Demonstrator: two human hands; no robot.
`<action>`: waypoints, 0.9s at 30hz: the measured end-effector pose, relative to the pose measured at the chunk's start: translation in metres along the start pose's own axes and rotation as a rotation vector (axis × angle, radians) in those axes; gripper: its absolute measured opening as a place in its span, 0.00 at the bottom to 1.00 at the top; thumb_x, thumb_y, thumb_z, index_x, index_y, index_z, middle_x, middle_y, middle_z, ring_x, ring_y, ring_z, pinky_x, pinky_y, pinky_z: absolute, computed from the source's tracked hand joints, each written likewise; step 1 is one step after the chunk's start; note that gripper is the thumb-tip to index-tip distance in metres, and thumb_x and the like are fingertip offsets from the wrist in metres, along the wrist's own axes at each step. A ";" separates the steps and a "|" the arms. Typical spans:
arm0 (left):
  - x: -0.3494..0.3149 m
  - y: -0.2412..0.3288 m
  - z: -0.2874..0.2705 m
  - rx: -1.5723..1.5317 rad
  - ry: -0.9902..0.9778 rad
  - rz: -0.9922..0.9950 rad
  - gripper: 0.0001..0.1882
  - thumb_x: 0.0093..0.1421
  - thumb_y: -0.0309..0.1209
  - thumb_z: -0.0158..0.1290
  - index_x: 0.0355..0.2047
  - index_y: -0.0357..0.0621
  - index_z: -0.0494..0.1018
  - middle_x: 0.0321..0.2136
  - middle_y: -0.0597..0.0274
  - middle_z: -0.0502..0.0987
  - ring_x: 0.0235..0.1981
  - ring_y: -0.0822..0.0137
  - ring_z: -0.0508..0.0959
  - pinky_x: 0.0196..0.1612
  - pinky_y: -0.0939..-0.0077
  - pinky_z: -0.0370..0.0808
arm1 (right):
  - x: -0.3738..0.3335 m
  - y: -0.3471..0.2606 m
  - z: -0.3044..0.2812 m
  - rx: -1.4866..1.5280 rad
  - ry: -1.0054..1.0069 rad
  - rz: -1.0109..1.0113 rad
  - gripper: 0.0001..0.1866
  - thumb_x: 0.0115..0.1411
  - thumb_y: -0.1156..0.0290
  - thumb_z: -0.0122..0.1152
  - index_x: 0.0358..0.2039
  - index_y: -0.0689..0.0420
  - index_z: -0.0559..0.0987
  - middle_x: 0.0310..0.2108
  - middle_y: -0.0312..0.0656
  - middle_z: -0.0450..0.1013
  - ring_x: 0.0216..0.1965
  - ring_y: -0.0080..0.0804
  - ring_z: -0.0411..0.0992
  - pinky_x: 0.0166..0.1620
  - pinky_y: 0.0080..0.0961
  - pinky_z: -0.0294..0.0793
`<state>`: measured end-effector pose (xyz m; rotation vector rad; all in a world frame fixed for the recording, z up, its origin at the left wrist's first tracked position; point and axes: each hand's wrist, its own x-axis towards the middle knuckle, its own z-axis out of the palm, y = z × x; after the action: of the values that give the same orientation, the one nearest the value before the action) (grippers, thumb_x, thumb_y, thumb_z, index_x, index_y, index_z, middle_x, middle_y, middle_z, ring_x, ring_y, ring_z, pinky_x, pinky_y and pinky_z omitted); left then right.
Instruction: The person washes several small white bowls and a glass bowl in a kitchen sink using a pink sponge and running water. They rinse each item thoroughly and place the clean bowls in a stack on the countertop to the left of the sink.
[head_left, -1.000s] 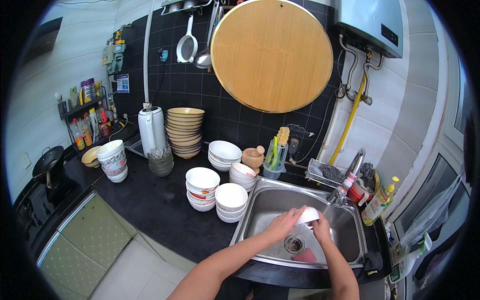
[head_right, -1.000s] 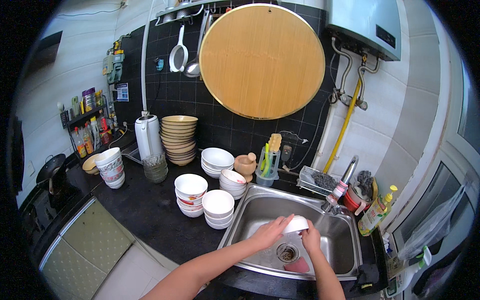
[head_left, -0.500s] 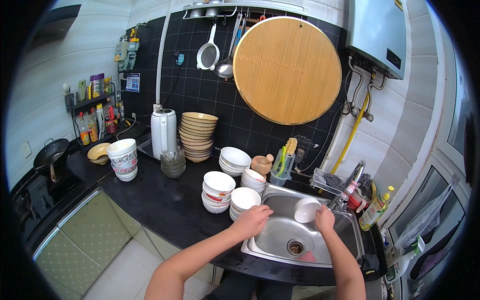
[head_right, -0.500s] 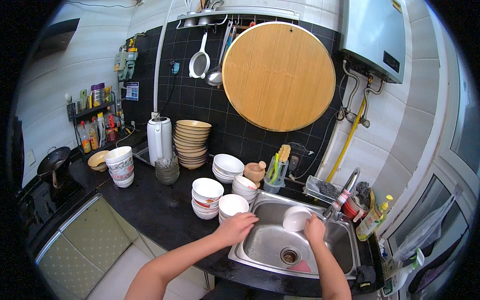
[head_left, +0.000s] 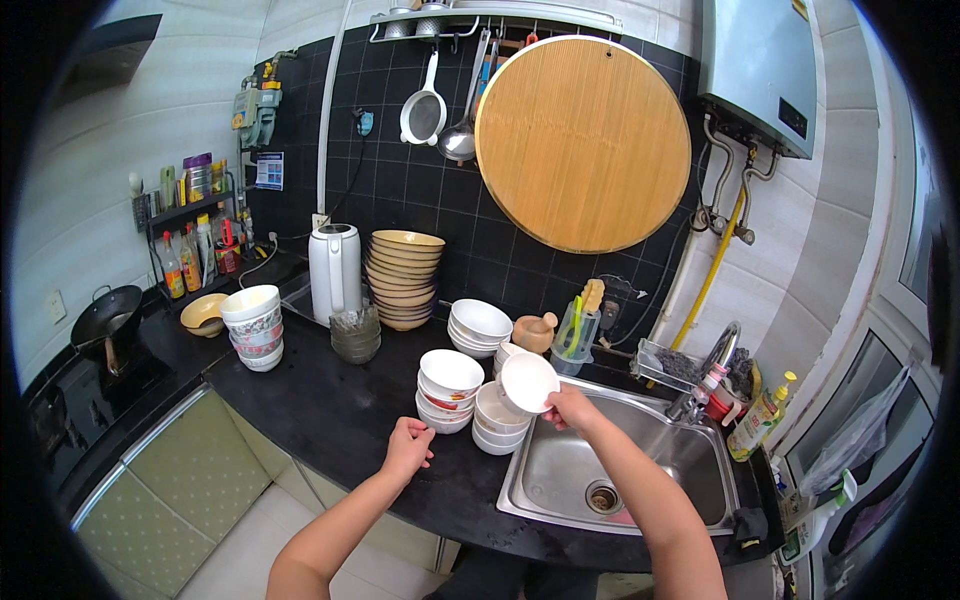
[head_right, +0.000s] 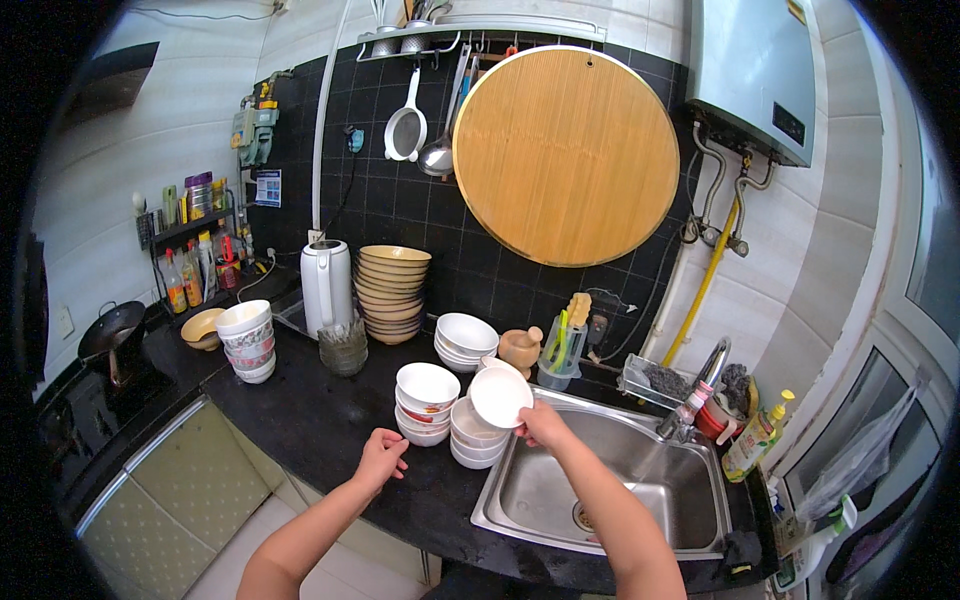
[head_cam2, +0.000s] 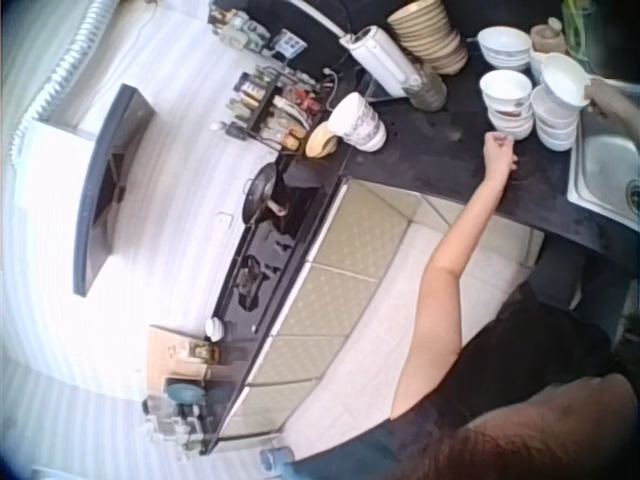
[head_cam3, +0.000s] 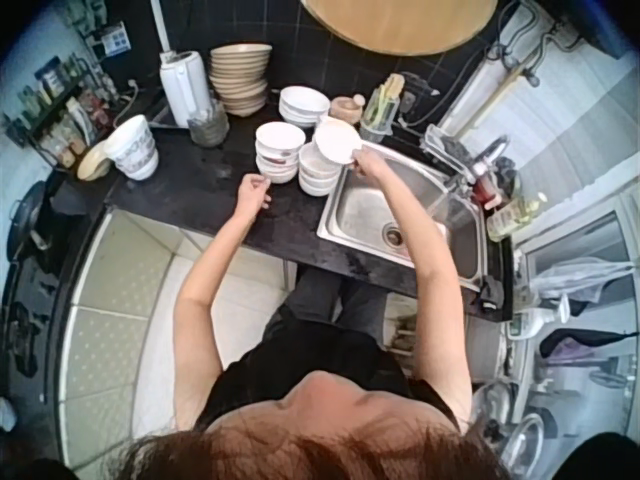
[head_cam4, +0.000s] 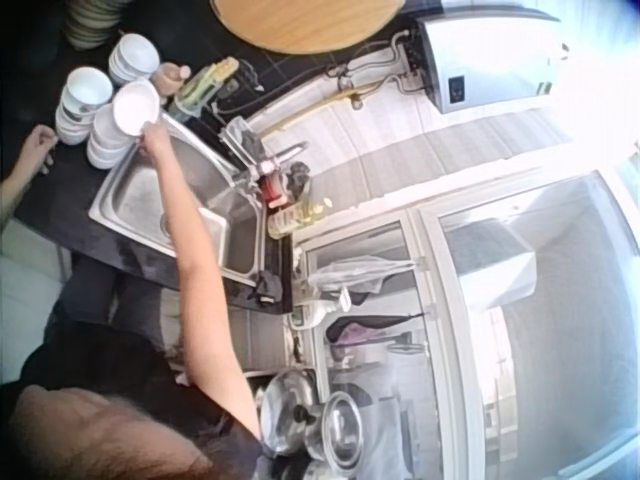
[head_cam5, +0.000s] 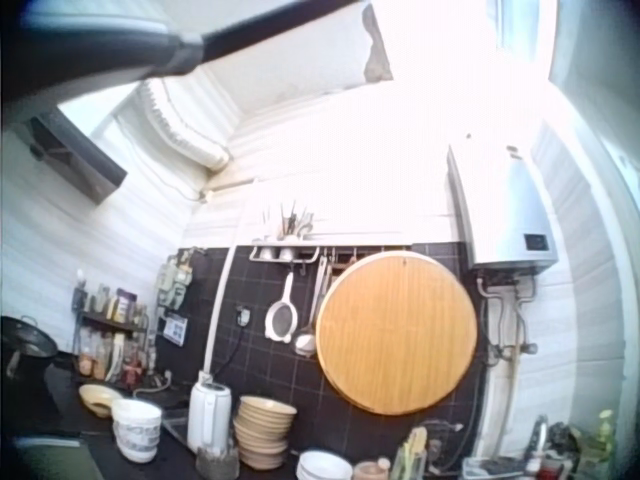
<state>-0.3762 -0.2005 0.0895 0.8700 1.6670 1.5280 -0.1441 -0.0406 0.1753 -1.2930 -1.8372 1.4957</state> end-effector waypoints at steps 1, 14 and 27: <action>0.003 -0.002 0.002 -0.019 -0.001 -0.030 0.19 0.54 0.32 0.50 0.43 0.37 0.59 0.32 0.57 0.68 0.19 0.71 0.72 0.17 0.79 0.71 | 0.003 -0.001 0.004 -0.007 -0.008 0.040 0.05 0.49 0.70 0.47 0.26 0.56 0.69 0.16 0.35 0.67 0.14 0.19 0.62 0.18 0.18 0.62; 0.019 0.008 0.022 -0.439 -0.127 -0.322 0.49 0.53 0.52 0.46 0.58 0.49 0.23 0.57 0.42 0.45 0.41 0.44 0.70 0.30 0.62 0.77 | 0.030 0.007 0.020 -0.125 -0.026 0.226 0.14 0.53 0.61 0.46 0.22 0.59 0.69 0.16 0.38 0.66 0.13 0.23 0.61 0.15 0.24 0.63; 0.065 -0.012 0.041 -0.729 -0.063 -0.142 0.42 0.53 0.51 0.47 0.57 0.42 0.38 0.55 0.46 0.50 0.48 0.48 0.65 0.40 0.57 0.73 | -0.004 0.019 0.037 0.379 -0.171 0.285 0.44 0.52 0.42 0.45 0.60 0.52 0.40 0.60 0.53 0.36 0.44 0.59 0.65 0.38 0.48 0.72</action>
<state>-0.3758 -0.1248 0.0713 0.3889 0.9688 1.7948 -0.1646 -0.0639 0.1467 -1.3066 -1.4058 2.0442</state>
